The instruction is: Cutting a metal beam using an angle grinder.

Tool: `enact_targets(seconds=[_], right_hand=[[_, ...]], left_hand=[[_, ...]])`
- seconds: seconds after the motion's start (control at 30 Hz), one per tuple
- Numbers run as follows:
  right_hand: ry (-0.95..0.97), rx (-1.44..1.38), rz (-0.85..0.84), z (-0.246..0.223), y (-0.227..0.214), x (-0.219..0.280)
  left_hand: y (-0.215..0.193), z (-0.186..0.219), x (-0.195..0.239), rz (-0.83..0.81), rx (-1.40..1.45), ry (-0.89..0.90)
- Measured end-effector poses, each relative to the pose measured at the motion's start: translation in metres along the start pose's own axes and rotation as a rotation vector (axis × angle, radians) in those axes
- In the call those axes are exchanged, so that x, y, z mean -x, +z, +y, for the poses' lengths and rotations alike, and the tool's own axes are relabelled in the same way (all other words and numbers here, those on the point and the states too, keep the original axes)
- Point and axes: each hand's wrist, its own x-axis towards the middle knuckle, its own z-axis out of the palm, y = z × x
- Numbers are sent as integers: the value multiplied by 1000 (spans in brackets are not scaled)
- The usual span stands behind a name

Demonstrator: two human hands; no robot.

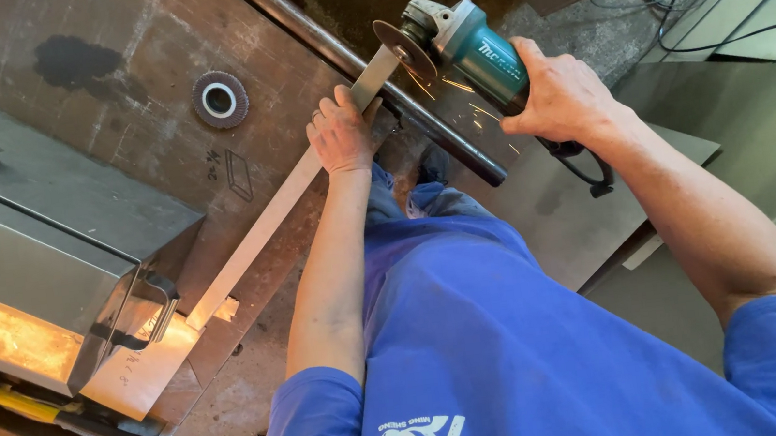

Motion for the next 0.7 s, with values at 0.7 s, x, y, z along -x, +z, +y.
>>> enact_targets(seconds=[0.7], right_hand=[[-27, 10, 23, -4, 4, -11]], left_hand=[[0, 2, 0, 16, 0, -12]])
